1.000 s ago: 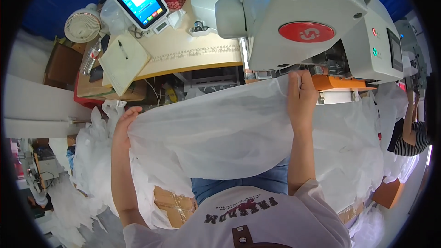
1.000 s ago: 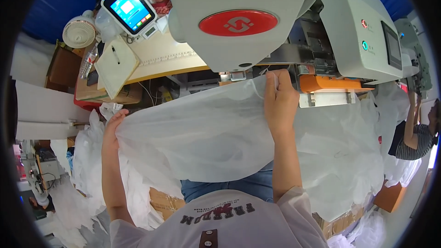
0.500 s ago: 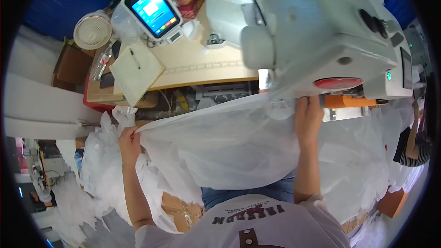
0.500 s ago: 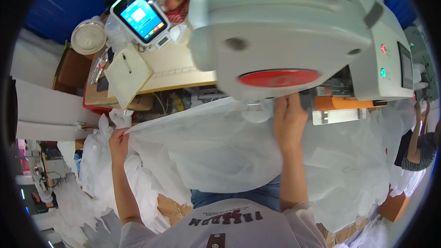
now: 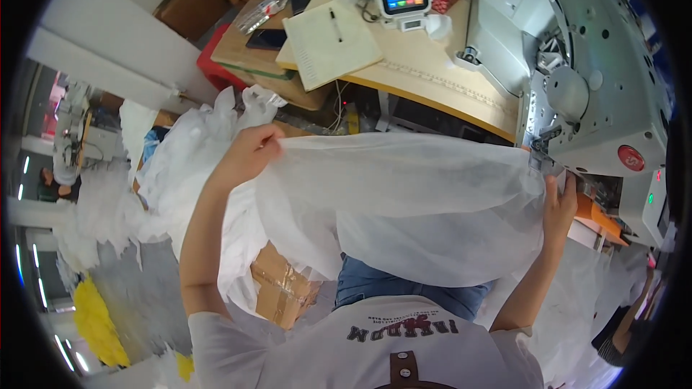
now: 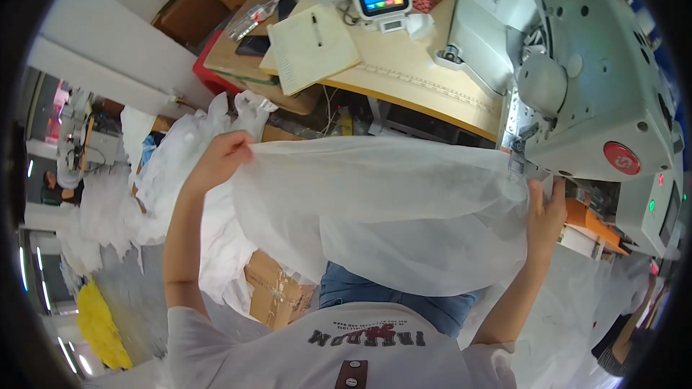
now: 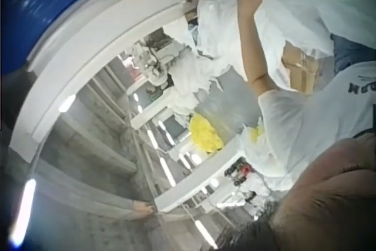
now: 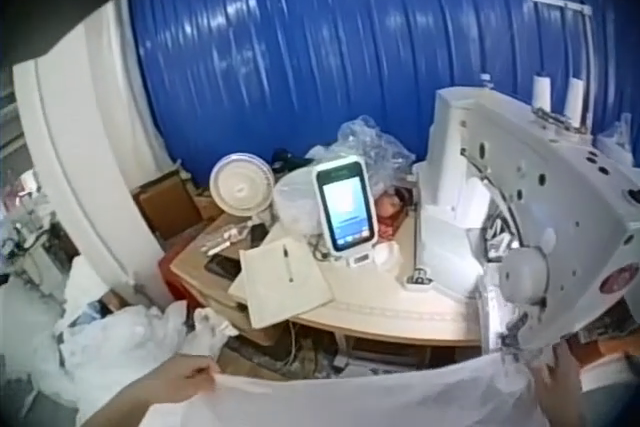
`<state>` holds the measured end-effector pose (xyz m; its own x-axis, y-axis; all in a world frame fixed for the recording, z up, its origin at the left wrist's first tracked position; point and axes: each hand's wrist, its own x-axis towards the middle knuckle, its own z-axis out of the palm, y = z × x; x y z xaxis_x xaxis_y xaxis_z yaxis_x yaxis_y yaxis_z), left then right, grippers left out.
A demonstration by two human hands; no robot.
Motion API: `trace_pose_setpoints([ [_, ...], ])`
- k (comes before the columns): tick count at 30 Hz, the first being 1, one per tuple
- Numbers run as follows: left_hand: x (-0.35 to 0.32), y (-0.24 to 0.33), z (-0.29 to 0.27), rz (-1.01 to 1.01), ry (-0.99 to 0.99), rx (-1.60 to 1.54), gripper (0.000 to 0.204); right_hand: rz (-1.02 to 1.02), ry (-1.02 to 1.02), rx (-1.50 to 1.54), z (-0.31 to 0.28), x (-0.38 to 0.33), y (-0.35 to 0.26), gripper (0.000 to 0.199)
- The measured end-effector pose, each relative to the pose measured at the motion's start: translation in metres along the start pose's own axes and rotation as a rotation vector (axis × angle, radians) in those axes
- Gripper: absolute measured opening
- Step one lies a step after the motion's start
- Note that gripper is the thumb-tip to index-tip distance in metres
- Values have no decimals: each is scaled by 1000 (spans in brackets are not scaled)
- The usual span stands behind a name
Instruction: Operating an industrial sewing machine to join or process large pieces of white fabric.
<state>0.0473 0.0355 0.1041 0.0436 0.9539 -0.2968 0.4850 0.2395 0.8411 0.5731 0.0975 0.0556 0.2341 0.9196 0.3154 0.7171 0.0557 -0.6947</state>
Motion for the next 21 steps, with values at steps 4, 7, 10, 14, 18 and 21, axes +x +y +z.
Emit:
trace_pose_setpoints([
  [4,17,7,27,104,212,-21,6,32,-95,-127,-7,-13,-38,43],
  [7,40,-2,37,237,298,234,4,105,-35,-256,0,-17,-52,44],
  [10,65,-4,38,348,314,643,6,87,-195,-265,4,4,-26,45],
  [14,84,39,65,161,105,160,8,311,-194,-145,-68,-11,-4,42],
  [18,105,31,97,-87,143,-594,9,571,-118,977,-58,-19,14,30],
  [21,112,37,117,-203,129,-882,11,326,418,676,-26,-8,18,21],
])
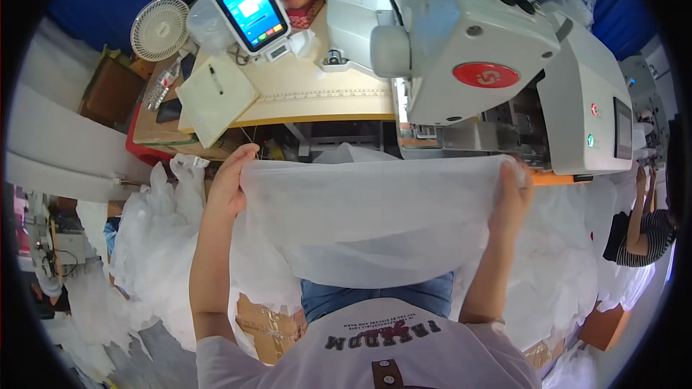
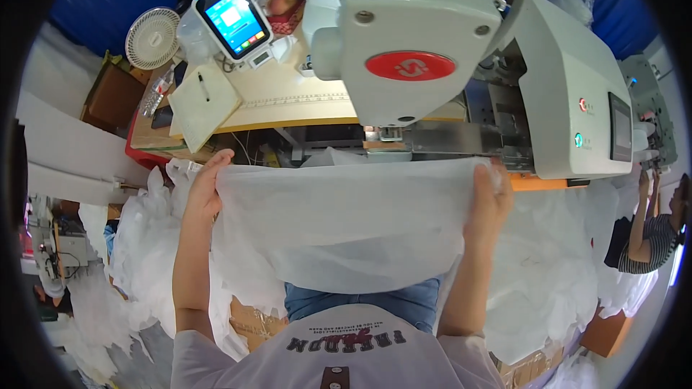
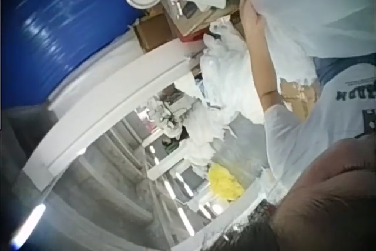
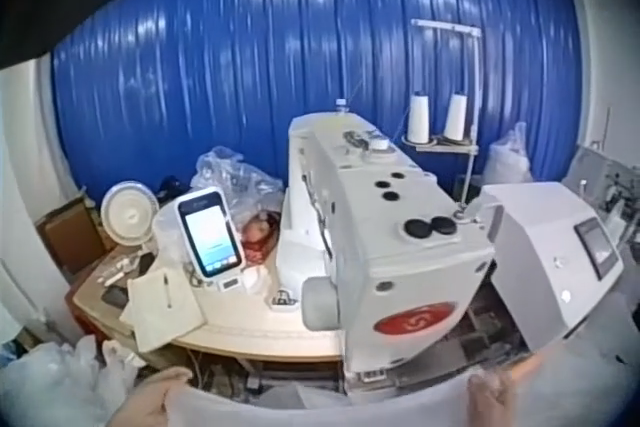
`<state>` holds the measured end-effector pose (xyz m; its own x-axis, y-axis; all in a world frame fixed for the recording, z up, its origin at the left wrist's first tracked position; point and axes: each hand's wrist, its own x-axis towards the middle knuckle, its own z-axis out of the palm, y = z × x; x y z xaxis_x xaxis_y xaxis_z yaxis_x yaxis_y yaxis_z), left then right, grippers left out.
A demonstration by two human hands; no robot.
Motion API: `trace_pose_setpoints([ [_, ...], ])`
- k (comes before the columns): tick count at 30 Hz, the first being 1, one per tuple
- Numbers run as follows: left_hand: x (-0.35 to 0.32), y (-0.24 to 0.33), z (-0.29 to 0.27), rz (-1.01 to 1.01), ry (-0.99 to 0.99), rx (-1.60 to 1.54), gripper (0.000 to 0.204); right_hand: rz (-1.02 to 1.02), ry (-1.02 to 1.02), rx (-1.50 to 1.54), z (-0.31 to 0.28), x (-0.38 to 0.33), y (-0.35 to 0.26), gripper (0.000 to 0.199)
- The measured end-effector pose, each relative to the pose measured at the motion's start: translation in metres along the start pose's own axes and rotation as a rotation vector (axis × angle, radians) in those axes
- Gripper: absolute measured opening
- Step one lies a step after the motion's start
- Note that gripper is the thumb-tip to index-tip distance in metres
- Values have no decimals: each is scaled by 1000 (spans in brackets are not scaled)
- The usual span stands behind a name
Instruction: Operating an industrial sewing machine to join or process large pieces of white fabric.
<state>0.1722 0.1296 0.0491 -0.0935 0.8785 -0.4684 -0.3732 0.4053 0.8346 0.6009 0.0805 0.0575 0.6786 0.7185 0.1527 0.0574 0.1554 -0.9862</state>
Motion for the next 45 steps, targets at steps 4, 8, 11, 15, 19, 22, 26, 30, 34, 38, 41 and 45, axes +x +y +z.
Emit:
trace_pose_setpoints([
  [4,-17,-7,14,41,-66,303,12,-492,-113,-798,4,2,-9,19],
  [8,-28,-8,40,403,-107,987,11,-228,-91,-924,-15,20,-17,21],
  [11,-23,-9,74,468,-225,1048,9,-396,62,-1122,-25,52,-9,22],
  [15,24,-7,78,-186,-315,244,11,-672,129,-1275,-12,75,6,23],
  [19,2,-39,68,349,-241,650,8,-591,183,-1219,-12,68,4,26],
  [22,-20,-51,62,855,79,1212,9,-556,225,-1182,-13,64,17,28],
  [26,-33,-72,-34,569,238,1243,17,-581,114,-950,-9,50,2,36],
  [30,-36,-67,-72,45,35,-50,28,-817,-151,-724,9,7,-25,33],
  [34,-44,-70,-121,140,-267,883,27,-539,-223,-943,23,16,-19,26],
  [38,-84,-88,-187,579,-30,1635,27,-532,-458,-717,35,-8,-12,42],
  [41,-97,-69,-190,379,191,1275,25,107,-981,-1075,36,3,-37,53],
  [45,-26,-63,-189,1125,-433,675,22,-228,-624,-984,42,-19,-35,58],
])
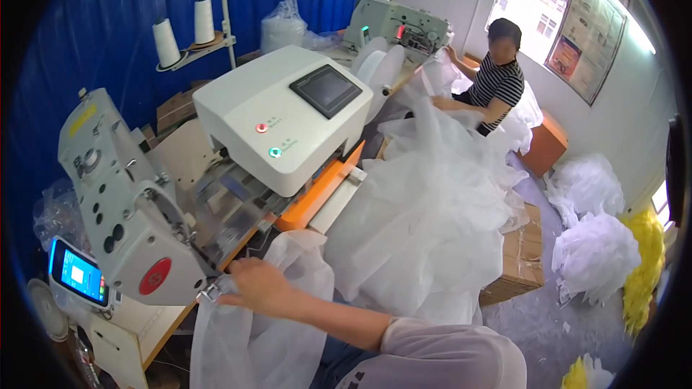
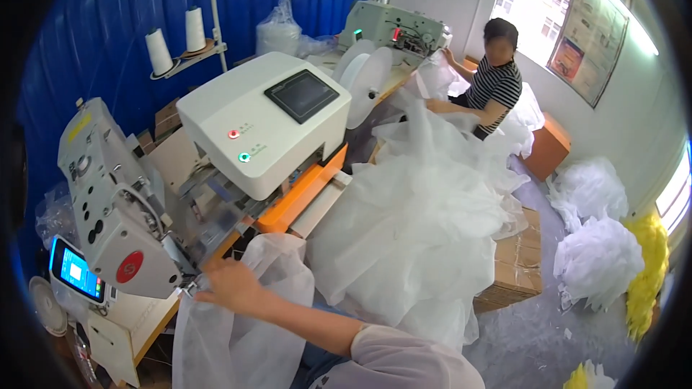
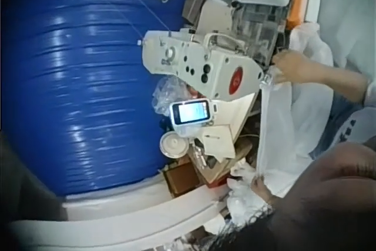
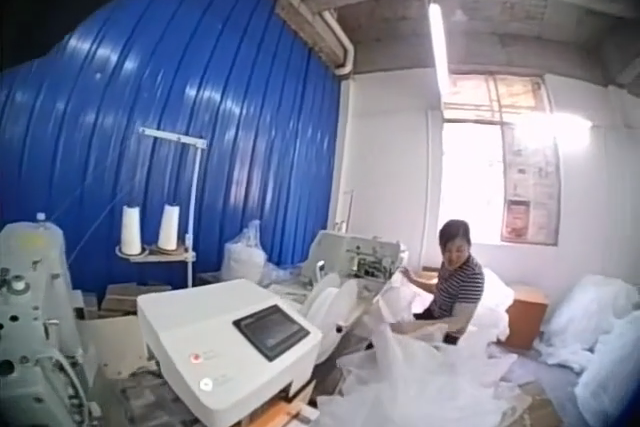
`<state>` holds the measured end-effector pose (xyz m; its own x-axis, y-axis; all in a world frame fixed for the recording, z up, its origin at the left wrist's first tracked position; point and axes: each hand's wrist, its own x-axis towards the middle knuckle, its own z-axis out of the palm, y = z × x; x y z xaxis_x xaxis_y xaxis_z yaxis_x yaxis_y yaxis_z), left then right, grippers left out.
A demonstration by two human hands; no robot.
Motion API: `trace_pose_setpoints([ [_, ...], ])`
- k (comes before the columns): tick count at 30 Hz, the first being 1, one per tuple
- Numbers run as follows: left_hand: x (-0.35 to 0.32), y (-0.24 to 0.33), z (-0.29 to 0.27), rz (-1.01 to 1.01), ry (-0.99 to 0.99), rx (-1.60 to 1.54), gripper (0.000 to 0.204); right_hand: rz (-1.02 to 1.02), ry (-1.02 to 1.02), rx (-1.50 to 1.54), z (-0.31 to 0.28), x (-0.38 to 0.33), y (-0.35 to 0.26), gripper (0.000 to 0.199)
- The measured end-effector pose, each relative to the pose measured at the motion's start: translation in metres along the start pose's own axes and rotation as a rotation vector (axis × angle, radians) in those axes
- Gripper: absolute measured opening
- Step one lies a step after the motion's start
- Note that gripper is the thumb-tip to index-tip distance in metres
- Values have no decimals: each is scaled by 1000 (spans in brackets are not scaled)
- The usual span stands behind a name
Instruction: Operating an industrial sewing machine to join or process large pieces of white fabric.
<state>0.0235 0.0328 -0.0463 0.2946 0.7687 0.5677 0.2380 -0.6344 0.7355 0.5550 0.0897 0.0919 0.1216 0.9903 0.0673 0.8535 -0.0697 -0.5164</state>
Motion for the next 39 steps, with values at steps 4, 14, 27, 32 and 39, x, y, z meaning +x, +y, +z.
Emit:
trace_pose_setpoints([
  [4,47,43,27,-79,18,254,21,104,117,218,20,10,11,45],
  [14,109,31,61,-832,-17,-390,31,115,33,941,-19,-54,91,15],
  [27,128,94,88,-641,260,546,20,37,421,-36,-27,-1,59,20],
  [32,175,94,123,-722,125,279,17,224,455,-282,-42,10,91,23],
  [39,169,82,134,-786,394,-100,8,-34,745,-508,-26,41,102,19],
])
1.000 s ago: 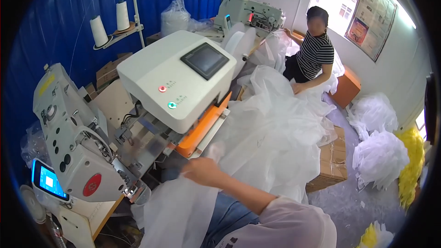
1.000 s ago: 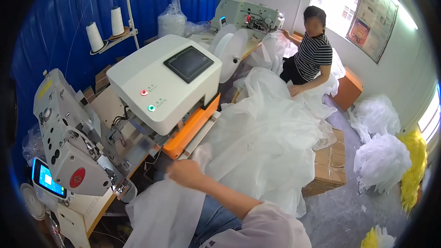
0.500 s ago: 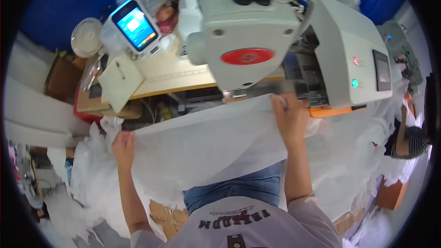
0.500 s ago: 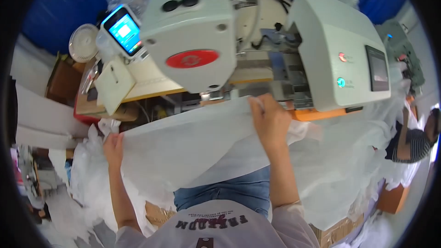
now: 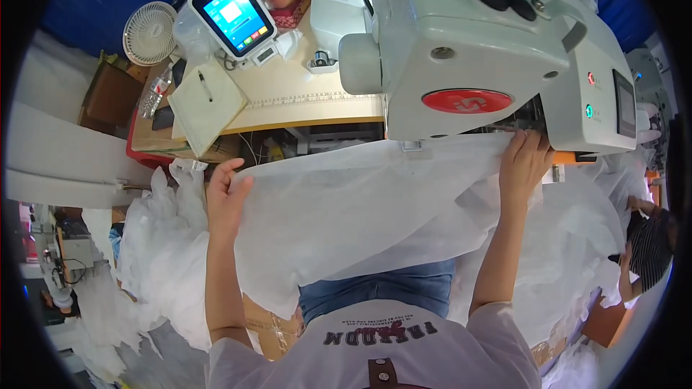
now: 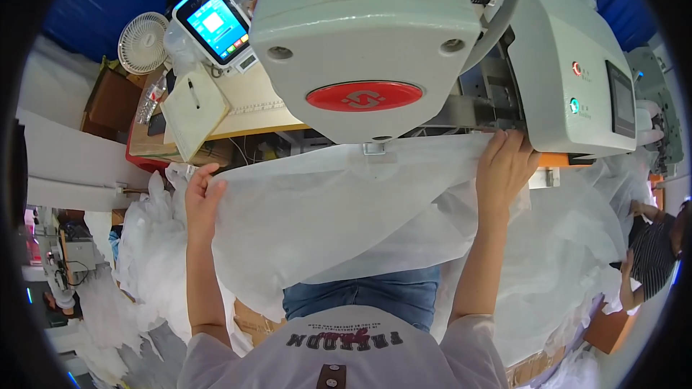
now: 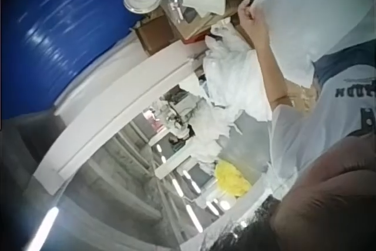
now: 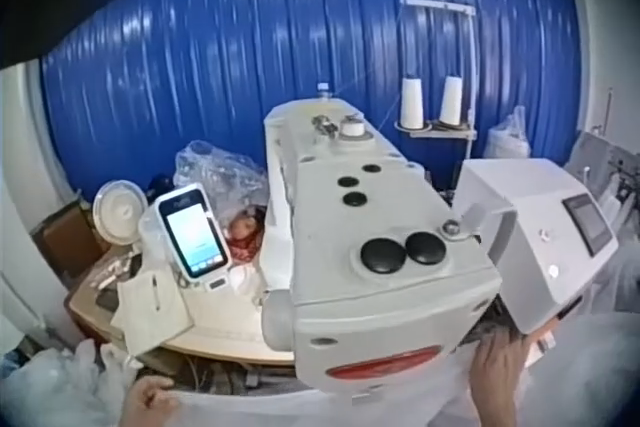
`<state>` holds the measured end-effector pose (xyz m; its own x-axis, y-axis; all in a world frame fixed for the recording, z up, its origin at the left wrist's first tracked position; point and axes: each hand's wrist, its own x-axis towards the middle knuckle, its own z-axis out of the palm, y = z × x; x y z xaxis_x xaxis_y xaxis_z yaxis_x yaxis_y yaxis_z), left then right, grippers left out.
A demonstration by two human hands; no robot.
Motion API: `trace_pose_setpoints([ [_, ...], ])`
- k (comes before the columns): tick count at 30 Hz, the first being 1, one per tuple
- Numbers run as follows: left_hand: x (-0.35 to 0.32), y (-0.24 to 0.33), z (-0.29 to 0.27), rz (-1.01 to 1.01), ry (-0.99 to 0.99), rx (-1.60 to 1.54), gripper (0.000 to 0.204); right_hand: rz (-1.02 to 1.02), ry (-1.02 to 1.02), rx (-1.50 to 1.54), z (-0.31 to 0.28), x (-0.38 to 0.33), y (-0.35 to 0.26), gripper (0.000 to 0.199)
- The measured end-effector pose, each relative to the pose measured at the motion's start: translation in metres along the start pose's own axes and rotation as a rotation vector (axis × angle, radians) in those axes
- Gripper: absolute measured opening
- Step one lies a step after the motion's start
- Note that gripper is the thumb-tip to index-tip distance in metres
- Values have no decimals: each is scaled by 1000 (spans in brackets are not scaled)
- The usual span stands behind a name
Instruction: Operating an industrial sewing machine to join or process large pieces of white fabric.
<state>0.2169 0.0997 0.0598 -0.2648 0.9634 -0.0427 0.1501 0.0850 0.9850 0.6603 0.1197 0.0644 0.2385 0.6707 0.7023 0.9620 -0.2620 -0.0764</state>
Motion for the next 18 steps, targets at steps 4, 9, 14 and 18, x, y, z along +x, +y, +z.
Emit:
trace_pose_setpoints([
  [4,-4,-30,-57,-362,-419,153,8,21,63,151,6,-10,13,15],
  [9,-38,-41,-137,-414,-407,-367,10,-5,119,303,-39,-18,-37,16],
  [14,-63,-39,-151,336,-60,898,12,-177,-144,525,-52,-16,-53,14],
  [18,-92,-22,-161,338,180,1216,12,-48,-329,596,-41,-18,-70,16],
])
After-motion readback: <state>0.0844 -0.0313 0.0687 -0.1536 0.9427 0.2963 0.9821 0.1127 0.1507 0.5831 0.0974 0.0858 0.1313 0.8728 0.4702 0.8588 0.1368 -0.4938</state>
